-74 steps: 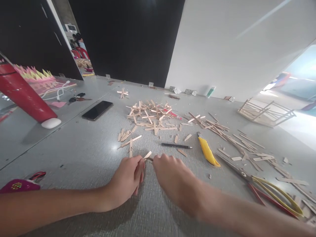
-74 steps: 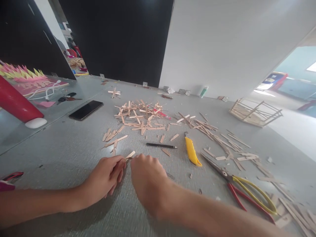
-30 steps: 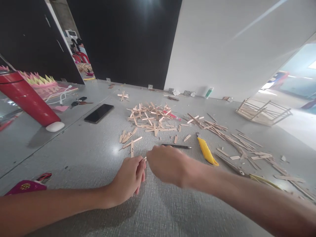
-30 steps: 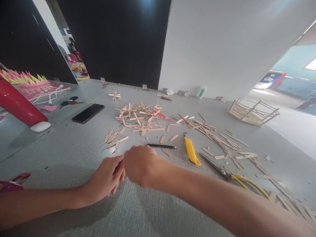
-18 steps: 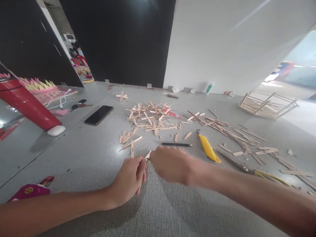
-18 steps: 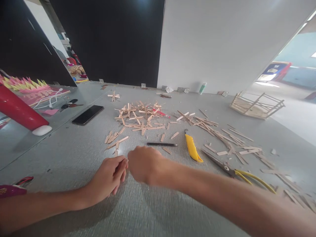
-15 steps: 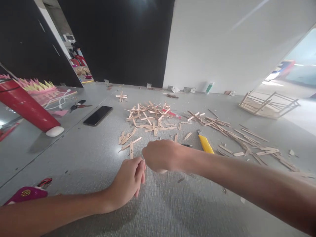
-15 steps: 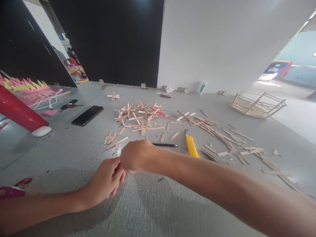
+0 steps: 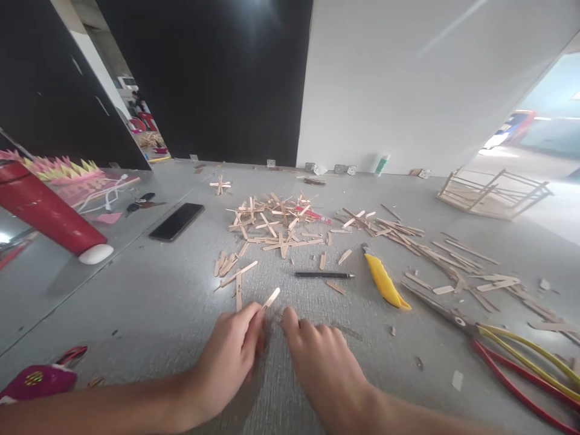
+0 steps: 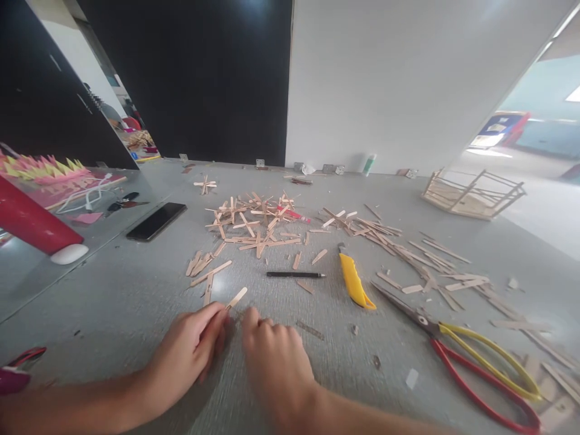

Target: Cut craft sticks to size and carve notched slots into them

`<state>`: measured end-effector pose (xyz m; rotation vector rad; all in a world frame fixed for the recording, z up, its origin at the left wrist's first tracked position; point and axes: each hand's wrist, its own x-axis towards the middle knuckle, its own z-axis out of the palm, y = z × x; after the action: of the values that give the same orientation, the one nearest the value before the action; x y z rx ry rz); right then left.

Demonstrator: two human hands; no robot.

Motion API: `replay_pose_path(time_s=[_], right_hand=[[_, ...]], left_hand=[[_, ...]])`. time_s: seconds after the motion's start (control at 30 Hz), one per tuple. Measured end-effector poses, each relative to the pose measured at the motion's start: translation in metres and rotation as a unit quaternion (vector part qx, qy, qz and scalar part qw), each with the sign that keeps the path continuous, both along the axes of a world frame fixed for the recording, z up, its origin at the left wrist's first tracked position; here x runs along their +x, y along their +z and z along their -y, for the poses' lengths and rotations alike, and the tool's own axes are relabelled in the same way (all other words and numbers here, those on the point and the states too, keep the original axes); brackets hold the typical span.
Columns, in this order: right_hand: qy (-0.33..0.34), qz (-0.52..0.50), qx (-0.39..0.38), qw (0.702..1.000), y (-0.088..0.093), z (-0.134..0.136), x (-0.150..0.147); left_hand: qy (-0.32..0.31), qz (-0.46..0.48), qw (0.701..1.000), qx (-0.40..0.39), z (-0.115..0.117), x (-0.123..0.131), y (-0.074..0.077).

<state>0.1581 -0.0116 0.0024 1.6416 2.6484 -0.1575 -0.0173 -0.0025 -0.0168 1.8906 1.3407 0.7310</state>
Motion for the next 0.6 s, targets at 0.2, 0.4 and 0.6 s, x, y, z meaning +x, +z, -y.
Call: replay_pose_path(time_s=[0.2, 0.4, 0.6], right_hand=[[0.098, -0.082, 0.18, 0.975, -0.023, 0.011, 0.02], [0.129, -0.188, 0.212, 0.95, -0.021, 0.011, 0.017], [0.166, -0.27, 0.175, 0.932, -0.022, 0.008, 0.02]], left_hand=[[-0.016, -0.051, 0.985, 0.165, 0.011, -0.013, 0.009], [-0.061, -0.156, 0.881, 0.442, 0.022, -0.029, 0.027], [-0.119, -0.136, 0.868, 0.462, 0.015, -0.04, 0.027]])
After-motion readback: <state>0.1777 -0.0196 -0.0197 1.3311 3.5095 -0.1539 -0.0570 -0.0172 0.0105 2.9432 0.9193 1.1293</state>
